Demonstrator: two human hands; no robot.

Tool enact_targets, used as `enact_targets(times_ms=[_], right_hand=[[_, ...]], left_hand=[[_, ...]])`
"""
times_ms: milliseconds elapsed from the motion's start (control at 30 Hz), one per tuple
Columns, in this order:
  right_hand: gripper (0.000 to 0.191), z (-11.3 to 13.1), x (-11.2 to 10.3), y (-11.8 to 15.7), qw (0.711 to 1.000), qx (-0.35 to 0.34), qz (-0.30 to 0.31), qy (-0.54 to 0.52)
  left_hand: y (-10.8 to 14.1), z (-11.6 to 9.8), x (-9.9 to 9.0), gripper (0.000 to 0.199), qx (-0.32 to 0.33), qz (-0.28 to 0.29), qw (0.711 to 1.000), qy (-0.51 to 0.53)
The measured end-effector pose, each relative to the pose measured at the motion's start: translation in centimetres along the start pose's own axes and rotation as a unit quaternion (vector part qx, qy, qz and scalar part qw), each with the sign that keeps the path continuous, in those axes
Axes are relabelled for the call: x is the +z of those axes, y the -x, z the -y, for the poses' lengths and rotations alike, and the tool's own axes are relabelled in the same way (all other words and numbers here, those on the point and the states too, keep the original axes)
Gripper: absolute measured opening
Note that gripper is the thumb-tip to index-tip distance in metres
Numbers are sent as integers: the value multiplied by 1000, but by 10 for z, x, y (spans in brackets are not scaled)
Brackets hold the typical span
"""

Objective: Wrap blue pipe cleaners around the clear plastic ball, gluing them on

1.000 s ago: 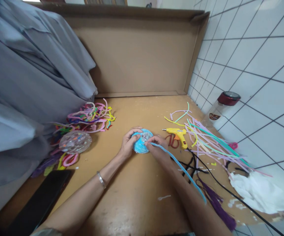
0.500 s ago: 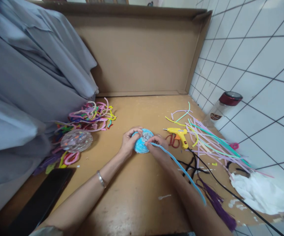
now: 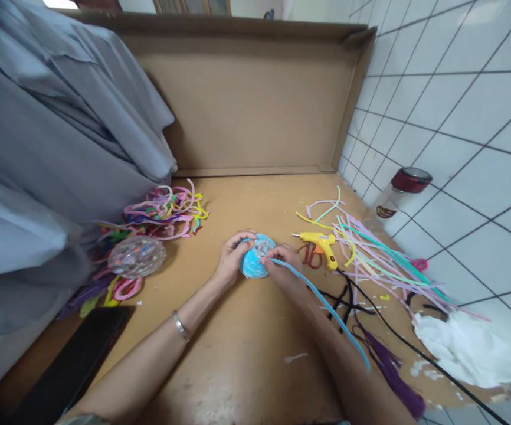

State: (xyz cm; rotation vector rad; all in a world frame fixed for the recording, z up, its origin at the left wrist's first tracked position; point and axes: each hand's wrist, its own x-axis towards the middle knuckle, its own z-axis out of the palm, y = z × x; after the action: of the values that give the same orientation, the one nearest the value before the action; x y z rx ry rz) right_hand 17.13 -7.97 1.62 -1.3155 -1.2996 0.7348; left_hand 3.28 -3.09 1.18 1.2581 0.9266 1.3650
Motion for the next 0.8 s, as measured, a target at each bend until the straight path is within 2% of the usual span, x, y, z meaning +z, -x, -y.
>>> enact_targets(times_ms=[533, 800], right_hand=[[22, 6, 0, -1, 1000, 24, -7, -11], [19, 8, -1, -2, 1000, 24, -4, -4]], left_hand=[[-1, 5, -7, 24, 114, 63, 983, -126], [-1, 4, -9, 28, 130, 83, 977, -149]])
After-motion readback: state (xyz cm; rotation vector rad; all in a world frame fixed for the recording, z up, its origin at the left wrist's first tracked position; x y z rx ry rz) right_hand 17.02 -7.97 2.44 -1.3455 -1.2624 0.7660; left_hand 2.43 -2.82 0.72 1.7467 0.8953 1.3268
